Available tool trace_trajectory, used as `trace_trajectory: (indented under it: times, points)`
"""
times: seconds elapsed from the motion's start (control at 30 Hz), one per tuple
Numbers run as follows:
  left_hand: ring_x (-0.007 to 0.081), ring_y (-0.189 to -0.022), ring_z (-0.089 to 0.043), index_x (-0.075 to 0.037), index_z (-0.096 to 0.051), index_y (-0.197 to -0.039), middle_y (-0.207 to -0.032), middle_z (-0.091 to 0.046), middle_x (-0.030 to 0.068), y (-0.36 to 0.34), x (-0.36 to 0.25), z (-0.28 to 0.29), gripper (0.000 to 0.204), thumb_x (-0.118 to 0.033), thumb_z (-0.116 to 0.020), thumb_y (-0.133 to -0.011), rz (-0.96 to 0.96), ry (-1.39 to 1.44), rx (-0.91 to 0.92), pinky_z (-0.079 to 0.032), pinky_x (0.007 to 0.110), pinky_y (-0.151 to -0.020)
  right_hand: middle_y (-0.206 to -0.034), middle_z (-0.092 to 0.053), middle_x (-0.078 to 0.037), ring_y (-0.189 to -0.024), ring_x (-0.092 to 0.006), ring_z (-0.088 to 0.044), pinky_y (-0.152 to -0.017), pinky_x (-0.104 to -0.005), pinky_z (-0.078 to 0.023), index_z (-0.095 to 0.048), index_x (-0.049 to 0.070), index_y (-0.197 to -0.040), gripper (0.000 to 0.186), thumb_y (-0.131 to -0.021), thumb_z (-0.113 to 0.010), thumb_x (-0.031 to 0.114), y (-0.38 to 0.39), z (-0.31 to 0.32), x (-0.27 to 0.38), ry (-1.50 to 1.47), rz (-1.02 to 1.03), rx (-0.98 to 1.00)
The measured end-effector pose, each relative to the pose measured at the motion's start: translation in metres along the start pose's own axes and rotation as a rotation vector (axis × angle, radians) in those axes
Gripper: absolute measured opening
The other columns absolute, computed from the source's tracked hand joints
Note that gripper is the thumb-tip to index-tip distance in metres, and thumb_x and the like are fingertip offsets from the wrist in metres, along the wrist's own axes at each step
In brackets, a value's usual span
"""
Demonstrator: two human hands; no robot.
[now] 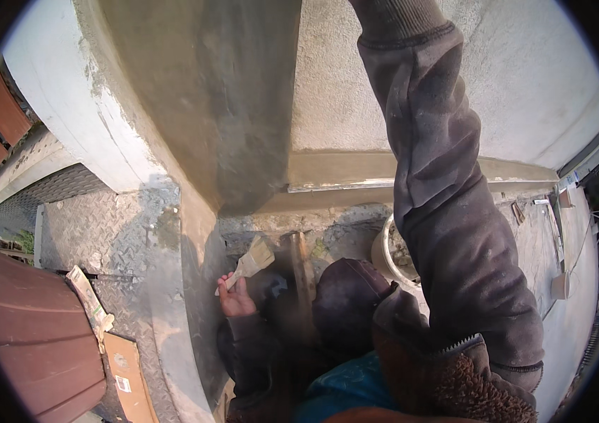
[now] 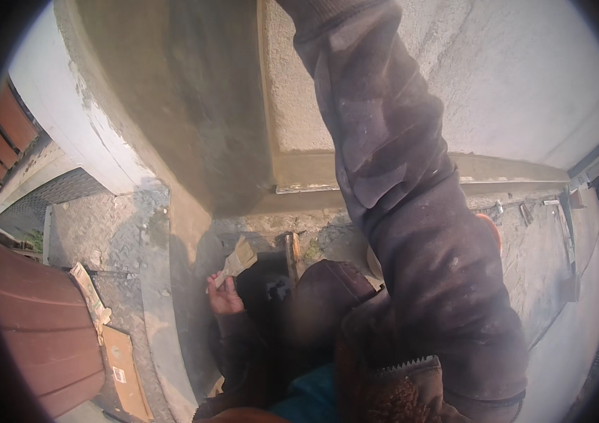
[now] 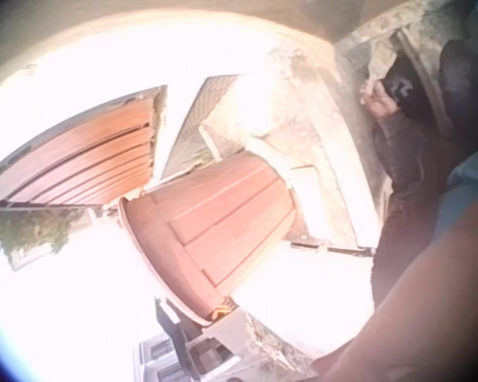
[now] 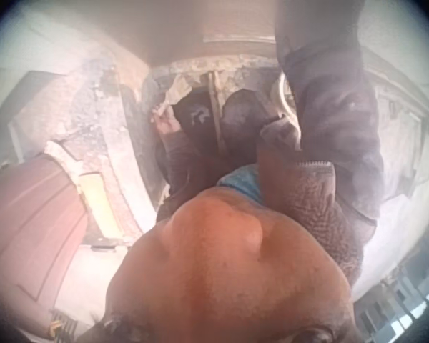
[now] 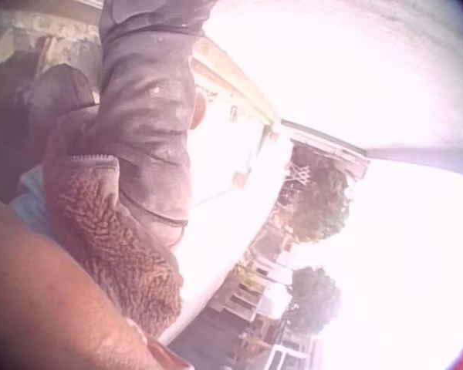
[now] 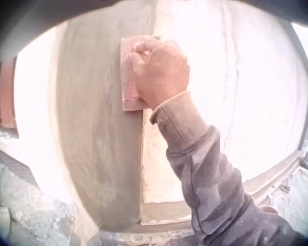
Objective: The person applies and smooths plaster onto a vertical wall using a trowel and a brush. They repeatedly scoop plaster from a bucket, spread it on the wall, and smooth the surface, occasionally brushing the area to refine the finish.
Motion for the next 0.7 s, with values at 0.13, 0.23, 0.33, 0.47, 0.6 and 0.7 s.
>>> trace_trajectory:
  times: [0.13, 0.23, 0.33, 0.47, 0.6, 0.7]
  points:
    - [0.0228, -0.116, -0.058, -0.002, -0.053, -0.126, -0.122, -0.057, 0.0104, 0.011, -0.013, -0.025, 0.033, -0.023, -0.062, -0.102, -0.038, 0.012, 0.018, -0.058, 0.034, -0.097, -0.087, -0.061, -0.002, -0.069, -0.0145, -0.064, -0.053, -0.0299, -0.054, -0.077, 0.018, -0.097, 0.023, -0.075, -0.084, 0.012, 0.229, -0.043, 0.005, -0.124, 0.162, 0.019]
    - [0.0244, -0.115, -0.059, -0.003, -0.055, -0.122, -0.124, -0.058, 0.0106, 0.026, -0.024, -0.039, 0.029, -0.023, -0.06, -0.103, 0.039, 0.089, -0.027, -0.058, 0.034, -0.096, -0.101, -0.063, -0.007, -0.087, -0.023, -0.066, -0.067, -0.0326, -0.059, -0.073, 0.015, -0.108, 0.028, -0.081, -0.077, 0.007, 0.328, -0.027, -0.007, -0.4, -0.012, 0.365]
    - [0.0252, -0.116, -0.059, -0.003, -0.056, -0.12, -0.127, -0.059, 0.0113, 0.026, -0.021, -0.076, 0.025, -0.023, -0.058, -0.104, 0.073, 0.18, 0.147, -0.057, 0.034, -0.096, -0.116, -0.064, -0.012, -0.103, -0.0248, -0.067, -0.08, -0.0351, -0.061, -0.07, 0.007, -0.117, 0.03, -0.087, -0.075, 0.006, 0.34, 0.01, -0.007, -0.967, -0.371, 0.606]
    - [0.024, -0.119, -0.056, -0.004, -0.053, -0.121, -0.126, -0.058, 0.0125, 0.058, -0.001, -0.159, 0.026, -0.023, -0.057, -0.104, 0.225, 0.342, 0.358, -0.056, 0.033, -0.096, -0.125, -0.061, -0.015, -0.113, -0.0242, -0.064, -0.089, -0.0349, -0.061, -0.066, 0.003, -0.122, 0.032, -0.091, -0.073, 0.005, 0.34, 0.019, 0.006, -1.291, -0.433, 0.777]
    - [0.0225, -0.118, -0.056, -0.005, -0.053, -0.122, -0.121, -0.058, 0.0109, 0.077, -0.003, -0.151, 0.026, -0.025, -0.057, -0.105, 0.035, -0.041, 0.215, -0.057, 0.034, -0.096, -0.13, -0.058, -0.016, -0.112, -0.0207, -0.062, -0.089, -0.0346, -0.06, -0.059, -0.003, -0.13, 0.039, -0.094, -0.07, 0.002, 0.237, 0.019, -0.052, -1.286, -0.42, 0.147]
    - [0.0228, -0.115, -0.06, -0.006, -0.054, -0.12, -0.12, -0.059, 0.0102, 0.072, -0.002, -0.094, 0.026, -0.026, -0.06, -0.103, 0.073, -0.038, 0.081, -0.059, 0.035, -0.095, -0.125, -0.061, -0.013, -0.115, -0.0198, -0.062, -0.097, -0.0367, -0.057, -0.055, -0.005, -0.137, 0.048, -0.093, -0.072, 0.004, 0.178, -0.005, -0.068, -1.237, -0.397, 0.042]
Point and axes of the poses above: each hand's wrist, its own y-axis away from the middle knuckle, its own z-axis out of the back of the hand, x = y × z, the point moved 7 cm from there along -y, towards the middle knuckle
